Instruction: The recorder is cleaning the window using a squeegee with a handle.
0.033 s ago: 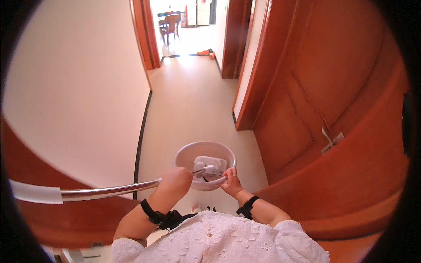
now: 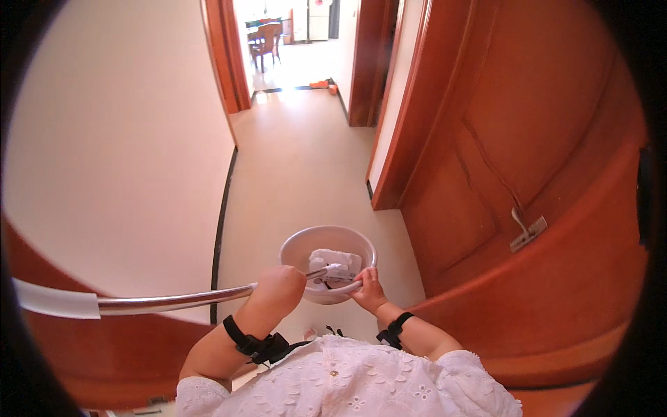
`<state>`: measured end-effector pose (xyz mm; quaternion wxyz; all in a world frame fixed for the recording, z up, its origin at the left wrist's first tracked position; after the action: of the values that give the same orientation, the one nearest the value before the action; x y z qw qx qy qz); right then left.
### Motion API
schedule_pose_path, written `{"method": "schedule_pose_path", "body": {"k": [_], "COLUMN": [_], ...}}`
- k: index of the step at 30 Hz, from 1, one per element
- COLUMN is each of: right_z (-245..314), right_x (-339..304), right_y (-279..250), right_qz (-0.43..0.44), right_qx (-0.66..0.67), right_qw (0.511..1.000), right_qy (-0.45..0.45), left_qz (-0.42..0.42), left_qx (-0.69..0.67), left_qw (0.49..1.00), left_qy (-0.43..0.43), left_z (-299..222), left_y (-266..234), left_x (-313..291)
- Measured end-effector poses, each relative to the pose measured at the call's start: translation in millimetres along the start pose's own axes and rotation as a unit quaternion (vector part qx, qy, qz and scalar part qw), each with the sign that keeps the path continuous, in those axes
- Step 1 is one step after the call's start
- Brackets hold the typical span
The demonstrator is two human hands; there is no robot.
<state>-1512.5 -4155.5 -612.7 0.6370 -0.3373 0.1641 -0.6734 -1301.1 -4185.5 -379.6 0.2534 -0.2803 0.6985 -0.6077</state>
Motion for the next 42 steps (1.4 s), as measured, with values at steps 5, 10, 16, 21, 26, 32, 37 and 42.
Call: {"method": "schedule_pose_path", "body": {"k": [5, 10, 16, 21, 26, 32, 37, 42], "right_z": [-91.4, -168.7, -213.9, -234.7, -248.2, -297.0, -349.0, -416.0], "right_x": [46.7, 186.4, 316.8, 424.1, 489.5, 615.6, 671.5, 739.3], "right_y": [-24.7, -26.3, -4.0, 3.8, 11.0, -48.9, -82.6, -165.1], "right_qz": [-0.035, -0.033, -0.004, -0.026, -0.075, -0.089, -0.131, -0.164], "right_qx": [-0.049, -0.042, 0.021, -0.021, -0.044, -0.033, -0.053, -0.068], "right_qw": [0.997, 0.998, 0.998, 0.999, 0.995, 0.990, 0.977, 0.967], "right_qy": [0.051, 0.043, 0.061, 0.043, 0.043, 0.105, 0.162, 0.182], "left_qz": [0.115, 0.115, 0.200, 0.134, 0.071, 0.017, 0.003, 0.015], "left_qx": [-0.006, 0.008, 0.069, 0.040, 0.022, -0.093, -0.115, -0.142], "left_qw": [0.993, 0.993, 0.971, 0.970, 0.976, 0.986, 0.992, 0.989], "left_qy": [0.010, -0.034, -0.115, -0.197, -0.205, -0.138, -0.055, -0.036], "left_z": [35.3, 118.6, 221.4, 306.3, 384.2, 461.5, 466.5, 439.5], "left_y": [15.9, -4.9, -30.1, -38.1, -34.5, -38.3, -48.9, -52.1], "left_x": [123.1, 254.0, 328.9, 362.5, 412.2, 607.9, 736.8, 859.0]}}
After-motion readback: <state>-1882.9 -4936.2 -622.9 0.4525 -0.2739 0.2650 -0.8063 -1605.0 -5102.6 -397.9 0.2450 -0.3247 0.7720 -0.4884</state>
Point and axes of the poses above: each hand's wrist, its own x-axis towards the middle knuckle, its own y-axis out of the palm, z = x × y, the point moved 2 cm from there along x, towards the middle knuckle, and after that the axes turned 10 degrees about z, right-handed, at the moved point
